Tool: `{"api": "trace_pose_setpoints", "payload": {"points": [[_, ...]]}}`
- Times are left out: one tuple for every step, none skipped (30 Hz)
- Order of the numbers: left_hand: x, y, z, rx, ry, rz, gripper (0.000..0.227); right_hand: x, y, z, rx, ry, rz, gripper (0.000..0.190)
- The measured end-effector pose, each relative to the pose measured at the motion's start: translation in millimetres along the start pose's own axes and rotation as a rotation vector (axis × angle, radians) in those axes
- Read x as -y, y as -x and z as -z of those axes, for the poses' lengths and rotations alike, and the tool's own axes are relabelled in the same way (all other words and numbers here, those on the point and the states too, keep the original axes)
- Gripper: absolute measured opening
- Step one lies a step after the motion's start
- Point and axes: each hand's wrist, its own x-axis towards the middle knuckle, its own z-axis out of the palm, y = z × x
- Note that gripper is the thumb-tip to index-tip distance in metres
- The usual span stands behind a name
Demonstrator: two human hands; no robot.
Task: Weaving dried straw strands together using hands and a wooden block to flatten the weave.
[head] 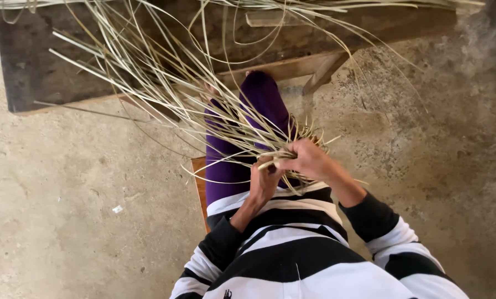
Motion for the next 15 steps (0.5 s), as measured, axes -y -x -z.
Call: {"api": "trace_pose_setpoints", "payload": {"points": [[-4, -1, 3, 0.008, -0.003, 0.001, 0.023, 24, 8, -3, -0.005, -0.006, -0.001, 0.019], [-7, -1, 6, -0.013, 0.027, 0.015, 0.020, 49, 16, -6, -0.007, -0.118, 0.100, 0.018], [-11, 0, 9, -0.032, 0.056, 0.033, 0.021, 72, 25, -10, -0.010, -0.233, 0.199, 0.022], [-28, 1, 14, -0.022, 0.052, 0.039, 0.021, 61, 23, -8, -0.017, -0.241, 0.194, 0.022], [-45, -2, 19, -0.020, 0.042, 0.025, 0.022, 51, 19, -4, -0.055, -0.081, 0.175, 0.018], [-63, -5, 24, -0.017, 0.031, 0.011, 0.024, 41, 15, -1, -0.094, 0.078, 0.153, 0.014], [-49, -1, 21, -0.012, 0.029, 0.005, 0.024, 35, 12, -6, -0.101, 0.077, 0.158, 0.014], [-34, 3, 19, 0.001, -0.003, 0.029, 0.021, 29, 9, -12, -0.089, 0.433, -0.010, 0.020], [-20, 5, 16, 0.009, -0.032, 0.050, 0.019, 23, 4, -15, -0.077, 0.792, -0.181, 0.029], [-25, 0, 15, 0.009, -0.032, 0.040, 0.019, 28, 3, -13, -0.085, 0.795, -0.176, 0.029], [-30, 2, 15, -0.030, 0.019, 0.021, 0.017, 31, 5, -14, -0.076, 0.814, -0.180, 0.029], [-34, 3, 15, -0.070, 0.069, 0.001, 0.016, 33, 7, -14, -0.067, 0.834, -0.183, 0.031], [-37, 5, 16, -0.070, 0.065, 0.007, 0.016, 33, 8, -15, -0.062, 0.829, -0.185, 0.031], [-41, 7, 17, -0.087, 0.088, 0.005, 0.014, 32, 8, -15, -0.060, 0.859, -0.212, 0.034], [-46, 3, 18, -0.103, 0.113, -0.011, 0.011, 35, 6, -13, -0.070, 0.894, -0.232, 0.037]]}}
